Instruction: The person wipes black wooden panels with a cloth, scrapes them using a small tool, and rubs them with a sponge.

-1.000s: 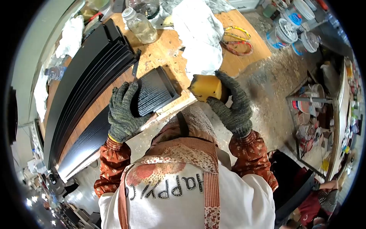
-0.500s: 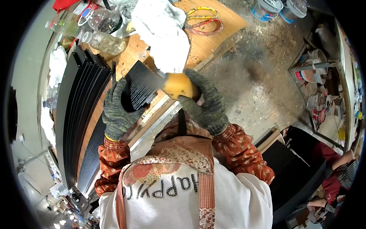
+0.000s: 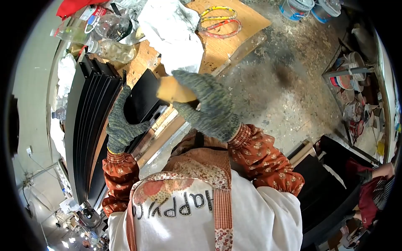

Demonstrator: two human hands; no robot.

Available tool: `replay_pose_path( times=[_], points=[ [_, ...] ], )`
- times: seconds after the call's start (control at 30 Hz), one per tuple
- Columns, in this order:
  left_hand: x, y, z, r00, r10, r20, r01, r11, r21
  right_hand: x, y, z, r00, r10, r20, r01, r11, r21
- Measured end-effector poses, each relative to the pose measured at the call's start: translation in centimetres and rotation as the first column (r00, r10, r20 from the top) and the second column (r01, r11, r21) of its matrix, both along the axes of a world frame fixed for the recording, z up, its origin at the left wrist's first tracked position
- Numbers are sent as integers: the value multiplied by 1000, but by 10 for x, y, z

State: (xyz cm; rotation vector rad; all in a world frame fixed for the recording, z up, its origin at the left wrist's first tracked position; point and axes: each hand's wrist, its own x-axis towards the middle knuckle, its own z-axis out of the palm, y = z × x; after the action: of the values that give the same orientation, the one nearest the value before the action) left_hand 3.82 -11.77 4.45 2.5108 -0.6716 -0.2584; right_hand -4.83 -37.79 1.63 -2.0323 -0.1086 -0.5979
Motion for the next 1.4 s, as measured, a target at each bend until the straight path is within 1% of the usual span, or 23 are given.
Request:
replay_pose_path(
  times=[0.03,0.13,0.17,0.27,0.3,0.4,0.5,0.53,0.6,0.67,0.7,0.73,0.77,0.87,0.9,0.97,1.03,1.1,1.2,1.27,1.33,1.37,1.4],
  points=[
    [0,1,-1,1000,4,-8,-4,1000,-10,-1,0,6,996,4,-87,-8,999,-44],
    [3,5,-6,999,-7,49,5,999,43,-3,-9,-6,995,-59,-81,56,998,-33],
    [2,6,-9,997,-14,77,8,997,77,-5,-11,-11,987,-94,-127,97,995,13],
    [1,11,-21,979,-49,199,41,998,44,-5,-8,3,994,-4,-111,19,991,132],
    [0,11,-22,985,-32,169,28,999,28,-3,-3,6,999,29,-30,-25,994,107],
    [0,9,-19,993,9,122,-9,1000,-5,1,-2,3,992,31,-125,-27,999,37],
    [-4,3,-15,992,43,118,-44,999,12,-4,-12,-7,979,-14,-202,45,988,149],
    [-6,1,-17,986,47,162,-54,998,42,-5,-14,-10,975,-20,-221,65,978,199],
    [-12,-4,-20,969,44,243,-72,992,108,-6,-13,-5,982,18,-190,2,994,105],
    [-18,-5,-21,933,13,360,-49,995,92,-1,-8,6,975,77,-207,-72,997,31],
    [-20,-5,-23,907,-2,421,-34,996,78,2,-6,4,971,65,-232,-80,995,-56],
    [-22,-3,-25,876,-15,481,-19,998,66,3,-6,-2,977,58,-206,-67,997,-37],
    [-23,0,-28,924,10,382,-28,999,43,5,-9,-8,982,52,-179,-56,998,-19],
    [-32,8,-25,946,4,325,-27,997,67,12,-16,-1,988,75,-138,-69,997,46],
    [-32,20,-30,941,-35,337,49,998,-34,14,-18,6,987,83,-141,-75,995,59],
    [-33,49,-18,968,-37,250,35,999,14,19,-19,19,985,63,-159,-59,998,28],
    [-39,98,-19,987,-24,162,14,998,64,27,-17,24,988,80,-129,-73,996,59],
    [-52,142,-13,991,28,128,-55,975,213,32,-11,30,987,98,-131,-85,991,102],
    [-65,185,-12,991,96,89,-121,932,342,34,0,29,969,137,-205,-81,962,260],
    [-68,188,-12,975,161,154,-212,883,418,34,9,25,963,177,-202,-86,916,392],
    [-59,186,1,965,258,52,-260,902,345,35,15,23,958,216,-191,-97,865,492],
    [-55,190,-1,968,251,24,-247,923,296,36,19,29,955,203,-217,-81,880,467],
    [-54,191,-1,964,265,24,-258,911,321,38,21,32,956,204,-212,-86,883,461]
  ],
)
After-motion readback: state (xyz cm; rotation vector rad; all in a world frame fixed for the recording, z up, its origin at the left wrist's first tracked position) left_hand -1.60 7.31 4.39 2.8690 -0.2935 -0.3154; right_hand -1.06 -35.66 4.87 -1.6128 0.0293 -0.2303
